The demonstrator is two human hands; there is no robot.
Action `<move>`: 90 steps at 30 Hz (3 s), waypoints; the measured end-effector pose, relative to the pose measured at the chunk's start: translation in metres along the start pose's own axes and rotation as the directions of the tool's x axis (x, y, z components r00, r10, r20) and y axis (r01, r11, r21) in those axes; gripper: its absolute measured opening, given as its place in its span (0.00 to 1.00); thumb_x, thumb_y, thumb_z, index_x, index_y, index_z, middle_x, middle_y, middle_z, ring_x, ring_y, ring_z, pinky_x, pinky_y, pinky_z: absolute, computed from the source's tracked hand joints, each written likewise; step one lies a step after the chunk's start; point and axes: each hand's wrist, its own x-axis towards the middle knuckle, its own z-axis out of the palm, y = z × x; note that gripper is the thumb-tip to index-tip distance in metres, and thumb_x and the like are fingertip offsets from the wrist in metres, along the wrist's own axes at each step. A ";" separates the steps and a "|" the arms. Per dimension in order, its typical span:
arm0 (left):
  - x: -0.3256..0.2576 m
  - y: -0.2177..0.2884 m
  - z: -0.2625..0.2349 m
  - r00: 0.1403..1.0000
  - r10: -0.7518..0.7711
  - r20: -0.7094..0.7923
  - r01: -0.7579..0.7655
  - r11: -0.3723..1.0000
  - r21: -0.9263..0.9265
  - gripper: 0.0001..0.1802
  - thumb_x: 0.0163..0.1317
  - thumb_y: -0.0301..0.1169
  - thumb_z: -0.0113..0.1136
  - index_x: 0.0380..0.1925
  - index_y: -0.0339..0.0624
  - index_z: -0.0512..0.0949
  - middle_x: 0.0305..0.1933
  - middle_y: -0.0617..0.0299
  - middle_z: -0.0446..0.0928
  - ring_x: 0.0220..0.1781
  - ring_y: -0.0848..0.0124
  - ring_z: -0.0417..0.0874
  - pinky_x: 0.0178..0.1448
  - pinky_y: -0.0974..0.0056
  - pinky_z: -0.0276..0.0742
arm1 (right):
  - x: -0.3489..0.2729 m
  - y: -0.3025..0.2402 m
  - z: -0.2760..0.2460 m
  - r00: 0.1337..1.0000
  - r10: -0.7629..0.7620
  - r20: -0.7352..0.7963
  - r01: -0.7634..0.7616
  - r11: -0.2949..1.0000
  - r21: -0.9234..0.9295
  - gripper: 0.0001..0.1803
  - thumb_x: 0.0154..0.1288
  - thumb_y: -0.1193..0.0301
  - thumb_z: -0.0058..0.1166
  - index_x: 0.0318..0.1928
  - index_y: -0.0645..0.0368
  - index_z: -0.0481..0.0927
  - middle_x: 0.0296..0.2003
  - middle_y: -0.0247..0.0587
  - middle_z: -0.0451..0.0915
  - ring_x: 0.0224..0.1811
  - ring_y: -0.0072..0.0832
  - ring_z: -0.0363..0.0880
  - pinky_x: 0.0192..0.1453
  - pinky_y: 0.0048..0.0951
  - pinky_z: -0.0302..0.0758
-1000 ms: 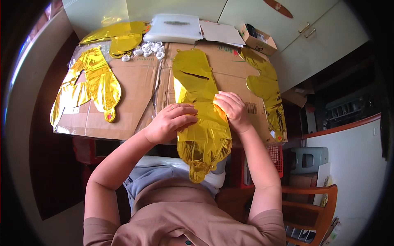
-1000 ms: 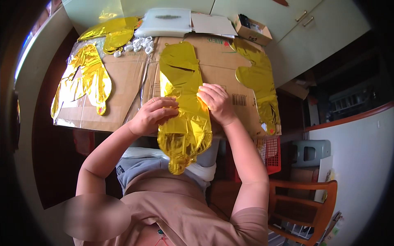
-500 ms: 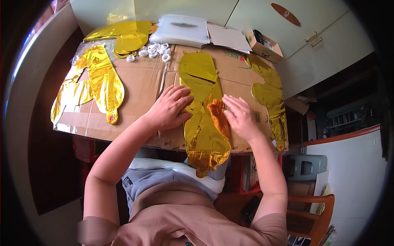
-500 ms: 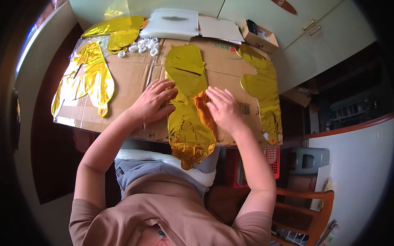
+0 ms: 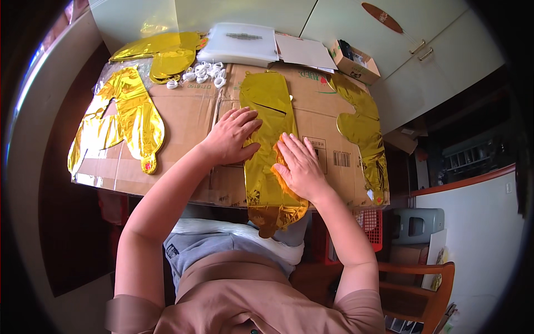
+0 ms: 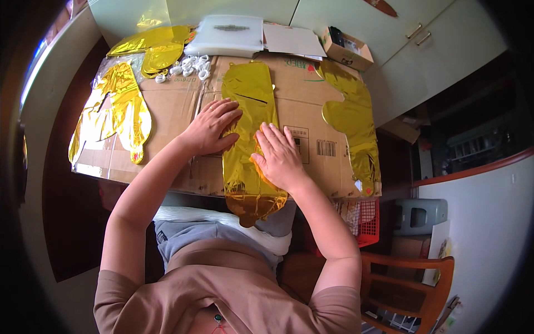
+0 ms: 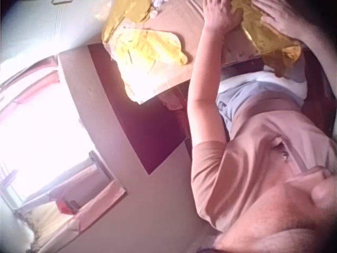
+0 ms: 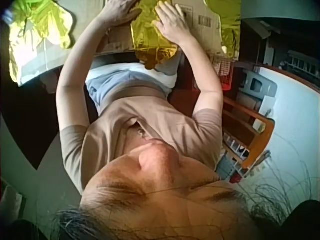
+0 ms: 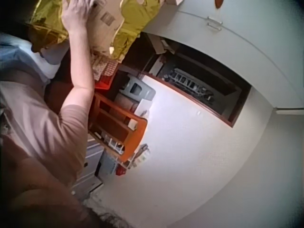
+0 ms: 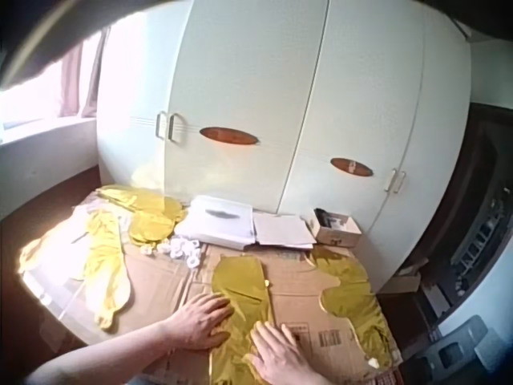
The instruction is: Folding and flattening gold-colored foil balloons at a workstation.
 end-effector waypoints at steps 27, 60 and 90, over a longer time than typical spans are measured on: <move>0.065 0.015 0.055 0.981 0.192 -0.014 -0.191 0.964 -0.183 0.16 0.71 0.33 0.52 0.54 0.41 0.80 0.63 0.55 0.78 0.68 0.58 0.75 0.76 0.52 0.63 | -0.004 0.034 -0.018 0.969 0.158 -0.188 -0.047 0.871 0.489 0.17 0.72 0.70 0.54 0.58 0.58 0.82 0.60 0.50 0.81 0.63 0.46 0.79 0.74 0.51 0.66; 0.068 0.015 0.050 0.980 0.197 -0.012 -0.195 0.961 -0.198 0.13 0.66 0.28 0.57 0.49 0.41 0.82 0.62 0.54 0.79 0.65 0.56 0.78 0.72 0.51 0.68 | -0.032 0.021 -0.027 0.994 -0.037 -0.103 0.043 0.997 0.057 0.16 0.67 0.70 0.59 0.54 0.61 0.83 0.59 0.46 0.80 0.64 0.42 0.76 0.74 0.49 0.66; 0.063 0.019 0.038 0.987 0.154 0.047 -0.138 0.960 -0.245 0.23 0.61 0.43 0.66 0.50 0.38 0.81 0.63 0.52 0.78 0.67 0.54 0.76 0.77 0.50 0.64 | -0.103 -0.043 0.004 0.876 -0.338 -0.346 0.263 0.933 -0.246 0.10 0.68 0.69 0.58 0.48 0.52 0.83 0.50 0.36 0.84 0.58 0.35 0.81 0.69 0.46 0.70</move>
